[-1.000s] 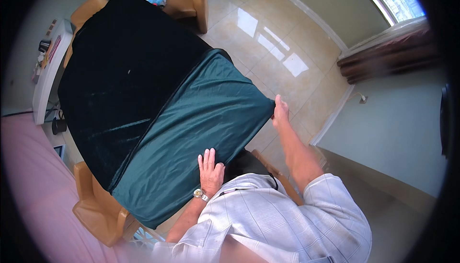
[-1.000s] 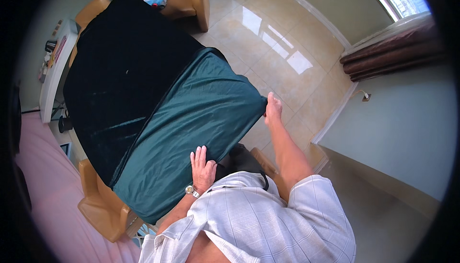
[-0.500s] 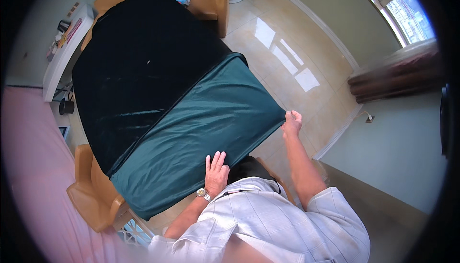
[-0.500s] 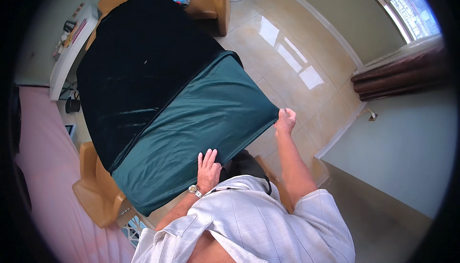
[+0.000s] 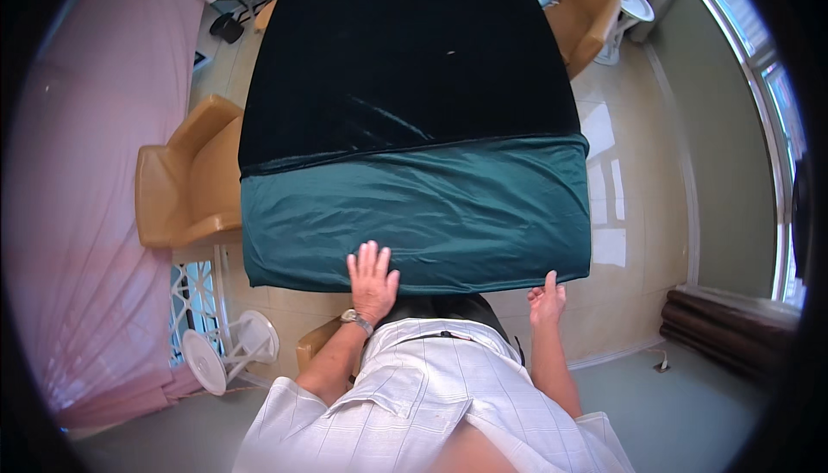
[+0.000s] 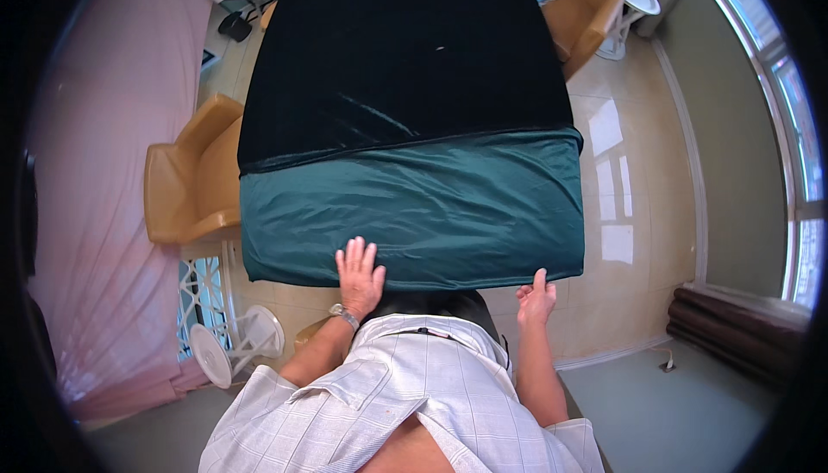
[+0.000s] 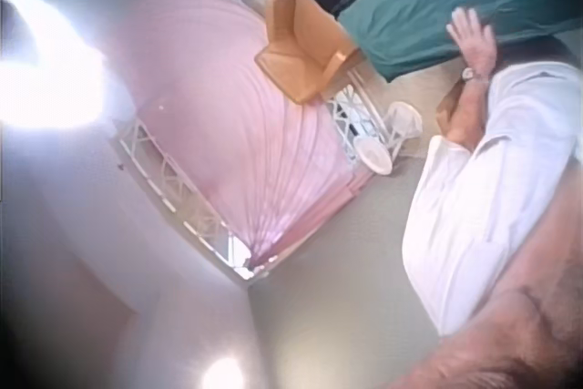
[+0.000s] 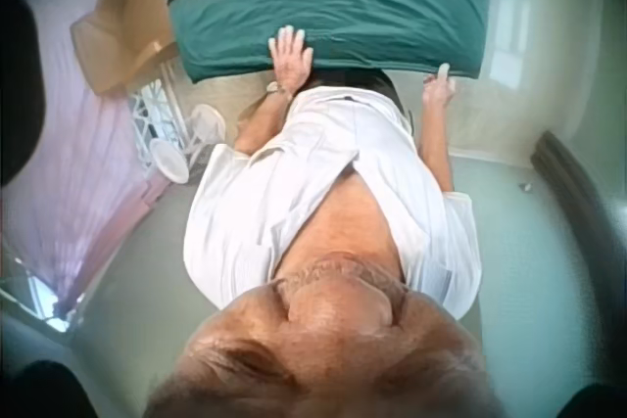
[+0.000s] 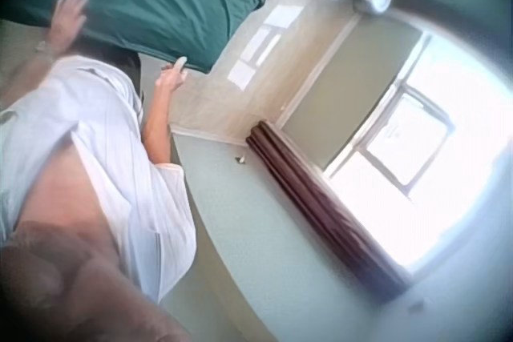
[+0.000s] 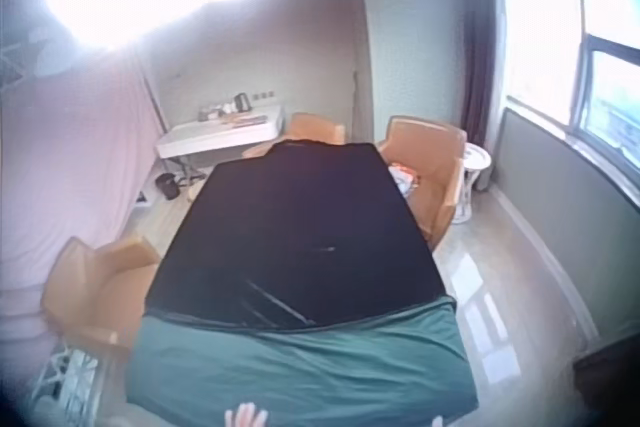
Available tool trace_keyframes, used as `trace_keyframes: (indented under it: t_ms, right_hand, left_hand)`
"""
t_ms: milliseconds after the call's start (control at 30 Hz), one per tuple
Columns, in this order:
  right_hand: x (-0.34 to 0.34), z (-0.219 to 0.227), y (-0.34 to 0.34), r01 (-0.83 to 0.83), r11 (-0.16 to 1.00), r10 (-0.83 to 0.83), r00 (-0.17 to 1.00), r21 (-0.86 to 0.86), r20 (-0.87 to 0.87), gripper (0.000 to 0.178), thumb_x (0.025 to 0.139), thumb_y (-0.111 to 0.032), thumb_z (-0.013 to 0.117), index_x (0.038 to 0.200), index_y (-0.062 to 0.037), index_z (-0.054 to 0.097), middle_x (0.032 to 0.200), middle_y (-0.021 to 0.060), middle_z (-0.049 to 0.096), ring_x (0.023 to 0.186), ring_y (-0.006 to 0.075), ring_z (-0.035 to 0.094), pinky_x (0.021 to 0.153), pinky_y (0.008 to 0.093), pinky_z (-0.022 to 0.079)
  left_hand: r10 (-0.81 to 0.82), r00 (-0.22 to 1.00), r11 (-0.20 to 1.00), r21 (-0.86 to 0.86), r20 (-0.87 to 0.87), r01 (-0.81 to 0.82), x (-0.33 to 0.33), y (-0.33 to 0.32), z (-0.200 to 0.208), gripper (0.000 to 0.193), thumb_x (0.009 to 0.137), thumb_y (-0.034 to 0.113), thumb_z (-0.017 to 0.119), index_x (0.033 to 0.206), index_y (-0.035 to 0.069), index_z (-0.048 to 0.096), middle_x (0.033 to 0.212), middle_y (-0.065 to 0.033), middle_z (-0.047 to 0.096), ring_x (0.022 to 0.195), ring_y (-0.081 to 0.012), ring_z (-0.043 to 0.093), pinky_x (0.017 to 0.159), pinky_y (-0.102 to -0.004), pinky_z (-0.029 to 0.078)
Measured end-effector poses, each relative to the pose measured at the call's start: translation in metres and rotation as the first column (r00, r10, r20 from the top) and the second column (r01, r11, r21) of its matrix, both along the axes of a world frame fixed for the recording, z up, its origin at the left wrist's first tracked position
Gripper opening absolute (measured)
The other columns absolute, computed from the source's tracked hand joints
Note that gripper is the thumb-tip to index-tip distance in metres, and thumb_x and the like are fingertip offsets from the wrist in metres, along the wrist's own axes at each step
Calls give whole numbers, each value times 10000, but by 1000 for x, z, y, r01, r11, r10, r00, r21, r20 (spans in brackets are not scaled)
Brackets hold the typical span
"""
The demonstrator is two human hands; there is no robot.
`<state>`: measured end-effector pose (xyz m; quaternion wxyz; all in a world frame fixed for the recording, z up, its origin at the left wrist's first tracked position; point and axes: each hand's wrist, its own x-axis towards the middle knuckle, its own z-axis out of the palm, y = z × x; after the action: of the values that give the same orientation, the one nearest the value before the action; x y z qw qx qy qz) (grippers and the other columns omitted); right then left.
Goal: The person folds a large dark green cloth on a table. They smooth the surface, fold the edges inward, and then fold the cloth in half multiple times to create a compact stack.
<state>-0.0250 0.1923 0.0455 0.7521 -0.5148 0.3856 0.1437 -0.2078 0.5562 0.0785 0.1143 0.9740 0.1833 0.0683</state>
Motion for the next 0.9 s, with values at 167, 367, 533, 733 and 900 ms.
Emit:
trace_keyframes:
  t_ms: [167,367,533,733,900]
  right_hand:
    - [-11,11,15,-62,997,62,998,-35,3,254,1044,-260,728,1001,-134,512,763,-4,543,617,124,564,525,290,480]
    - [-6,9,10,-99,990,100,995,-98,3,277,1045,-267,724,999,-131,487,756,5,535,617,135,573,528,292,495]
    - [-17,4,17,-116,985,120,992,131,-25,323,1018,-368,754,1022,-108,562,791,40,629,662,174,631,542,331,520]
    - [-41,1,56,-245,957,265,956,153,-129,332,1025,-414,731,1025,-114,589,802,51,660,691,192,663,562,354,540]
    - [-33,33,69,-178,975,181,984,134,-10,242,1039,-358,714,940,-144,662,724,27,667,640,186,642,573,358,520]
  left_hand:
    - [344,939,928,153,-2,-340,-51,61,-24,589,1032,321,617,1564,93,505,1690,-234,355,1585,-415,281,1270,-651,164]
    - [743,639,646,39,200,-763,-93,109,-46,594,1069,344,585,1582,78,447,1694,-254,329,1570,-436,301,1244,-649,238]
    - [532,793,826,23,297,-563,-104,87,-24,604,971,256,715,1503,65,504,1634,-252,407,1544,-444,343,1229,-681,238]
    - [-10,997,987,-162,81,23,-106,52,10,775,821,264,875,1504,126,536,1659,-229,385,1543,-435,350,1234,-704,214]
    - [32,997,993,-118,77,-23,-105,72,5,741,752,79,846,1451,145,610,1649,-159,430,1545,-393,360,1248,-676,234]
